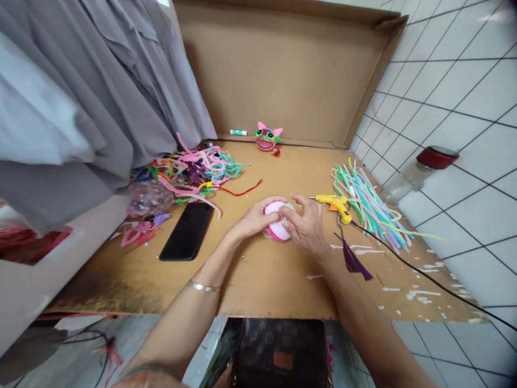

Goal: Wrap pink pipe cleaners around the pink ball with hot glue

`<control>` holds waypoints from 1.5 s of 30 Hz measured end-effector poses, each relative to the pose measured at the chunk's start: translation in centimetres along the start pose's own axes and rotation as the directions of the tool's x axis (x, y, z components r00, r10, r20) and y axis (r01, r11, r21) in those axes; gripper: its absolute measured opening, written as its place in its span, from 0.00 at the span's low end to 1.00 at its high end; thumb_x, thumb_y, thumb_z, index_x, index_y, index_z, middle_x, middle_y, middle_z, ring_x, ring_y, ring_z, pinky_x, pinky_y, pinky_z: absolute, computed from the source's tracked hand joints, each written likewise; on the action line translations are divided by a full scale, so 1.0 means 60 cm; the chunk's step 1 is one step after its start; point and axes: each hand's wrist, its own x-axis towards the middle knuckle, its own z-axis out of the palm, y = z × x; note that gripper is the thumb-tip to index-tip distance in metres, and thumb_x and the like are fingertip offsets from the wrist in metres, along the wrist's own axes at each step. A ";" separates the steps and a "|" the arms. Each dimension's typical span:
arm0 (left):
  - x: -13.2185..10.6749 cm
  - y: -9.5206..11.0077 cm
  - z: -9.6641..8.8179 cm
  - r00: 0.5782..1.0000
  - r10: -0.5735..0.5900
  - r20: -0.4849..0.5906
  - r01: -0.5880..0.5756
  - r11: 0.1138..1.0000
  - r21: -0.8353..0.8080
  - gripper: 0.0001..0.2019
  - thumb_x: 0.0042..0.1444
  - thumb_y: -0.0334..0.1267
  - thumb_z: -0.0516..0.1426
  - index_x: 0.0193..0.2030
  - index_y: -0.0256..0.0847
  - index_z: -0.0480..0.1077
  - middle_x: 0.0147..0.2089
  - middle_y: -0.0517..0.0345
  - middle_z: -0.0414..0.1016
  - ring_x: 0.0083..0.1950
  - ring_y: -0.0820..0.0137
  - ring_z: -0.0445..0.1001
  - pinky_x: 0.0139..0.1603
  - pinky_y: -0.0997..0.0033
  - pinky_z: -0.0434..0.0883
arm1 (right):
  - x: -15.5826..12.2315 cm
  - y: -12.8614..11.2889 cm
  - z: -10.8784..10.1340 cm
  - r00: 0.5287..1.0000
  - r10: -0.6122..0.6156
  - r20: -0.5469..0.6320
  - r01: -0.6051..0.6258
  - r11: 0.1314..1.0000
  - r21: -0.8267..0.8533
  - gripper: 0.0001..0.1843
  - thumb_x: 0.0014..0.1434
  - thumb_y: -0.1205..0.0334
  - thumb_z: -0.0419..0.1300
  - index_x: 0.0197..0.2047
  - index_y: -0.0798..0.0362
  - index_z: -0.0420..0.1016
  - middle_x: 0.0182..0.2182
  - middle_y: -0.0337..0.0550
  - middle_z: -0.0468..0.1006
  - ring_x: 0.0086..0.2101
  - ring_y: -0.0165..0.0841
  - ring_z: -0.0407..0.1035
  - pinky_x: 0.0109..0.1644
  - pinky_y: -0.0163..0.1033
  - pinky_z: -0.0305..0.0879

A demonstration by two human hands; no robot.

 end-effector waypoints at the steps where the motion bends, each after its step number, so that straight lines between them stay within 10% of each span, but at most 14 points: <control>1: 0.000 0.000 0.000 1.000 -0.001 0.003 0.001 1.000 -0.001 0.25 0.45 0.38 0.57 0.53 0.34 0.71 0.53 0.48 0.75 0.53 0.61 0.72 0.56 0.63 0.70 | 0.000 0.001 0.001 1.000 -0.001 0.005 0.001 1.000 0.008 0.24 0.70 0.46 0.43 0.50 0.45 0.76 0.56 0.50 0.66 0.53 0.45 0.62 0.56 0.54 0.57; 25: 0.002 -0.001 0.001 1.000 0.019 -0.011 -0.019 1.000 0.018 0.23 0.46 0.39 0.60 0.52 0.37 0.72 0.53 0.50 0.76 0.54 0.61 0.73 0.59 0.63 0.67 | 0.000 0.000 0.004 0.964 0.263 0.043 -0.260 0.895 0.363 0.31 0.70 0.40 0.38 0.57 0.46 0.74 0.53 0.50 0.63 0.54 0.43 0.63 0.59 0.54 0.61; 45: 0.001 -0.002 0.002 1.000 -0.004 0.001 0.004 1.000 -0.021 0.25 0.46 0.39 0.58 0.53 0.35 0.72 0.54 0.48 0.77 0.52 0.61 0.75 0.54 0.64 0.71 | 0.000 -0.016 0.003 0.978 0.201 0.056 -0.208 0.911 0.355 0.28 0.70 0.42 0.40 0.54 0.46 0.76 0.52 0.49 0.67 0.53 0.41 0.64 0.57 0.51 0.61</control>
